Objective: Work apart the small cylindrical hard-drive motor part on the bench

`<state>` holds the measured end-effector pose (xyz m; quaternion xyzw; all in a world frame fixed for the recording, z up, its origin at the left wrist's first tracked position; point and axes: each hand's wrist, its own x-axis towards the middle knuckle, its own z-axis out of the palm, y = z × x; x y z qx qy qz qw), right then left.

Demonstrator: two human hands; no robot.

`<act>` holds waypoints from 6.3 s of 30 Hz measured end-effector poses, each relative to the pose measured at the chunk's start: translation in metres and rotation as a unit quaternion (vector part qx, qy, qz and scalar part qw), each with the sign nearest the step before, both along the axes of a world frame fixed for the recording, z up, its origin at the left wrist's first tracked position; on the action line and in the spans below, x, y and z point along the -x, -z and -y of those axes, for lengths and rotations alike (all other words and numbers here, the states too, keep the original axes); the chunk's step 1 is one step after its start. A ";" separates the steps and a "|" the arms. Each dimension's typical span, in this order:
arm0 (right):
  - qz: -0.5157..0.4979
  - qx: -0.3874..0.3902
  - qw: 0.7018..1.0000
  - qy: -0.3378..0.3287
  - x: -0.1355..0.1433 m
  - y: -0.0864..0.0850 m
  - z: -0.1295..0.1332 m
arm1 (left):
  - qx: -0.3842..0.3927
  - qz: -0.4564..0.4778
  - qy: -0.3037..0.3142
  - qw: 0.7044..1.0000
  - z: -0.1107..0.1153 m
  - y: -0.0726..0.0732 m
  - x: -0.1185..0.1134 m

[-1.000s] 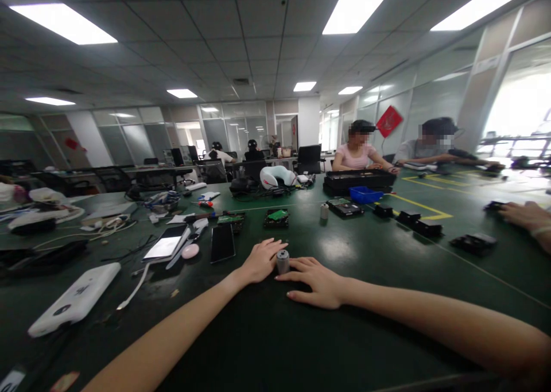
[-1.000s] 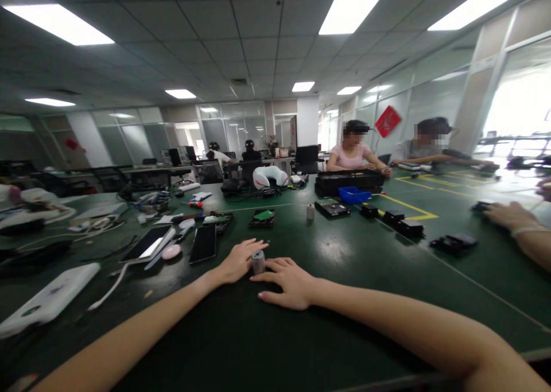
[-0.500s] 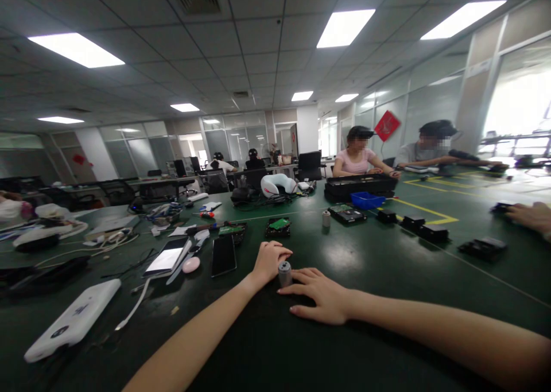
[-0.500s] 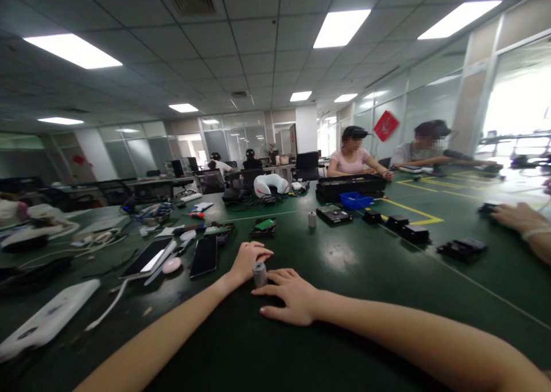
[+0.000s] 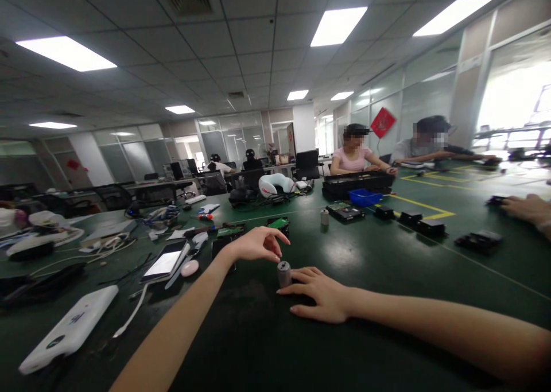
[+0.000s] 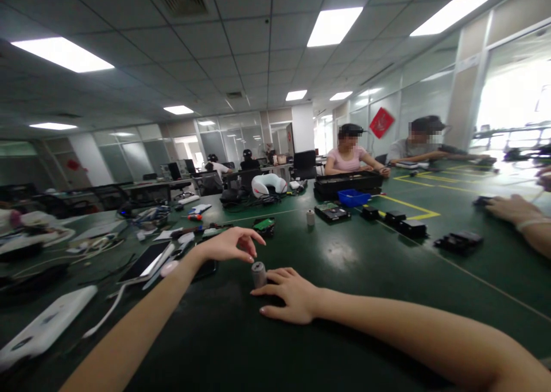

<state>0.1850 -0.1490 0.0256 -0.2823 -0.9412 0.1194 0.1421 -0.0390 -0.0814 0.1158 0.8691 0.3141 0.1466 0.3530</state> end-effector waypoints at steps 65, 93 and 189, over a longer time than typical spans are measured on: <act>0.028 0.002 1.000 0.006 0.000 -0.003 0.001 | -0.106 -0.099 -0.137 0.980 -0.043 0.046 0.016; 0.014 -0.007 1.000 0.002 -0.001 0.001 0.001 | -0.099 -0.063 -0.037 0.992 0.003 -0.003 0.001; 0.025 -0.006 1.000 0.004 0.001 0.004 -0.001 | -0.170 -0.352 -0.221 0.893 -0.042 0.080 0.006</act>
